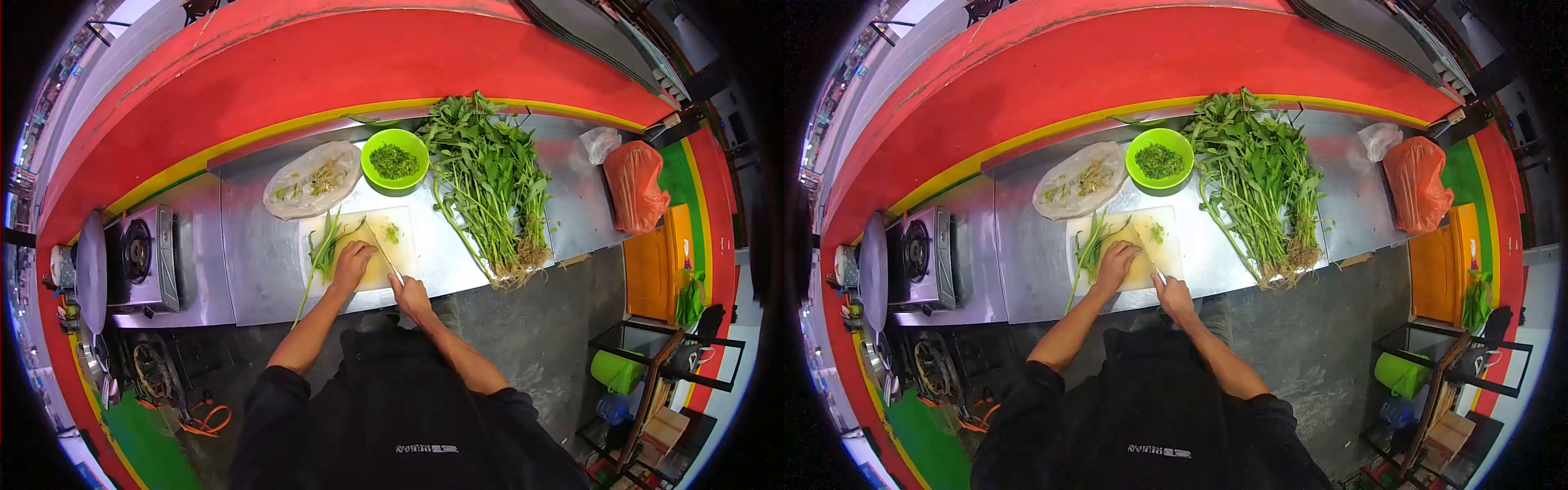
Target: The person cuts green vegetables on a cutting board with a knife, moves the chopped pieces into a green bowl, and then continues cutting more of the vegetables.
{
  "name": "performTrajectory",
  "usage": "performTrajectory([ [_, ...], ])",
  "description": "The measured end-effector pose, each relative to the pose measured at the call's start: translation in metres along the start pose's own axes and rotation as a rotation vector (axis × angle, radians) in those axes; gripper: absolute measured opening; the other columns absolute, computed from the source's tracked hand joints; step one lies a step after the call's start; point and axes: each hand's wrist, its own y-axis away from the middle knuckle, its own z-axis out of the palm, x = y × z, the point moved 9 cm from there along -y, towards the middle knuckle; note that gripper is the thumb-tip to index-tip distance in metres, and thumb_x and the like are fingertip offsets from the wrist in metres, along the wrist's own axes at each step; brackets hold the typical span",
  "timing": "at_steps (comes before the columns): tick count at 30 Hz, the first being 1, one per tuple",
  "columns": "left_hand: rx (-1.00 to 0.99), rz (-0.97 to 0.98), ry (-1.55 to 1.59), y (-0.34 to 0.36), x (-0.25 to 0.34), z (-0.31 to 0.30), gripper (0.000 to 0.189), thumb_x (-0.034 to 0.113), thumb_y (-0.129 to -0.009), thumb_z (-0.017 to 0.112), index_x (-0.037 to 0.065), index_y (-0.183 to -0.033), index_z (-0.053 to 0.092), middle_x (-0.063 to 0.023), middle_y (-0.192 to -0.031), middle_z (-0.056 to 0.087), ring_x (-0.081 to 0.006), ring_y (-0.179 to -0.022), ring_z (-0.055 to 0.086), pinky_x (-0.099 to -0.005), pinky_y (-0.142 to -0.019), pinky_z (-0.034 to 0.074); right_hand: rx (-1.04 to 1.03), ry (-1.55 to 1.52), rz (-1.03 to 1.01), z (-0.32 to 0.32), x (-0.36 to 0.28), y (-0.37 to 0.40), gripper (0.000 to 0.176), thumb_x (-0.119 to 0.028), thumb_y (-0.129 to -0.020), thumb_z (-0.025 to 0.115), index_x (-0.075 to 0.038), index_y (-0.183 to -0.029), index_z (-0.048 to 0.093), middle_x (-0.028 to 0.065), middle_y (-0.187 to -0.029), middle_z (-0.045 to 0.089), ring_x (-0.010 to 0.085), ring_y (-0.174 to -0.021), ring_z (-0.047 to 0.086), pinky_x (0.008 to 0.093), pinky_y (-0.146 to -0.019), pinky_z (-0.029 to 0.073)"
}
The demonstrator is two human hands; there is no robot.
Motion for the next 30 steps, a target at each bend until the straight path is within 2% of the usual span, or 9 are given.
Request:
performTrajectory([
  [8,0.014,-0.011,-0.004,0.001,-0.001,0.0,0.011,0.008,-0.087,0.07,0.003,-0.097,0.074,-0.0099,-0.093,0.067,-0.0314,-0.088,0.062,-0.0423,-0.079,0.051,-0.044,0.02,-0.003,0.006,0.009,0.005,0.059,-0.045,-0.103,0.055,0.01,-0.088,0.068,0.039,-0.084,0.065,0.0559,-0.087,0.066,0.0598,-0.08,0.052],
  [14,-0.008,0.018,-0.023,0.002,-0.001,0.003,0.013,0.008,-0.087,0.07,0.003,-0.098,0.074,-0.0098,-0.094,0.066,-0.0315,-0.087,0.061,-0.0422,-0.077,0.051,-0.002,0.066,0.017,0.003,-0.002,-0.003,0.061,-0.049,-0.102,0.055,0.009,-0.093,0.071,0.037,-0.085,0.068,0.0557,-0.086,0.067,0.0587,-0.081,0.054],
  [19,-0.04,0.017,0.034,0.003,-0.002,0.002,0.018,0.003,-0.086,0.069,0.001,-0.103,0.073,-0.0121,-0.096,0.065,-0.0321,-0.092,0.063,-0.0415,-0.083,0.052,0.01,-0.009,0.0,-0.001,0.0,0.002,0.061,-0.047,-0.102,0.055,0.01,-0.09,0.07,0.0383,-0.084,0.066,0.0539,-0.086,0.068,0.0593,-0.078,0.053],
  [22,-0.045,-0.002,0.055,0.003,-0.004,0.002,0.018,0.001,-0.086,0.069,0.001,-0.103,0.073,-0.0124,-0.096,0.066,-0.0323,-0.091,0.062,-0.0418,-0.082,0.052,-0.043,0.021,0.036,0.002,0.003,0.008,0.06,-0.047,-0.102,0.056,0.01,-0.089,0.07,0.0386,-0.084,0.066,0.055,-0.086,0.067,0.059,-0.077,0.053],
  [26,-0.025,-0.015,0.107,0.003,-0.005,0.001,0.015,0.001,-0.086,0.069,0.0,-0.1,0.073,-0.0126,-0.095,0.066,-0.0329,-0.092,0.062,-0.0417,-0.082,0.052,0.011,0.055,-0.035,0.007,0.005,0.007,0.061,-0.047,-0.102,0.057,0.011,-0.088,0.069,0.0392,-0.082,0.065,0.0562,-0.085,0.066,0.0597,-0.078,0.053],
  [30,-0.026,-0.02,0.069,0.003,-0.004,0.001,0.014,0.003,-0.086,0.07,0.0,-0.1,0.073,-0.0128,-0.095,0.066,-0.0327,-0.092,0.063,-0.0424,-0.082,0.052,0.008,0.083,0.001,0.006,-0.002,0.001,0.061,-0.047,-0.102,0.055,0.012,-0.088,0.069,0.0395,-0.083,0.065,0.0564,-0.085,0.066,0.0593,-0.079,0.053],
])
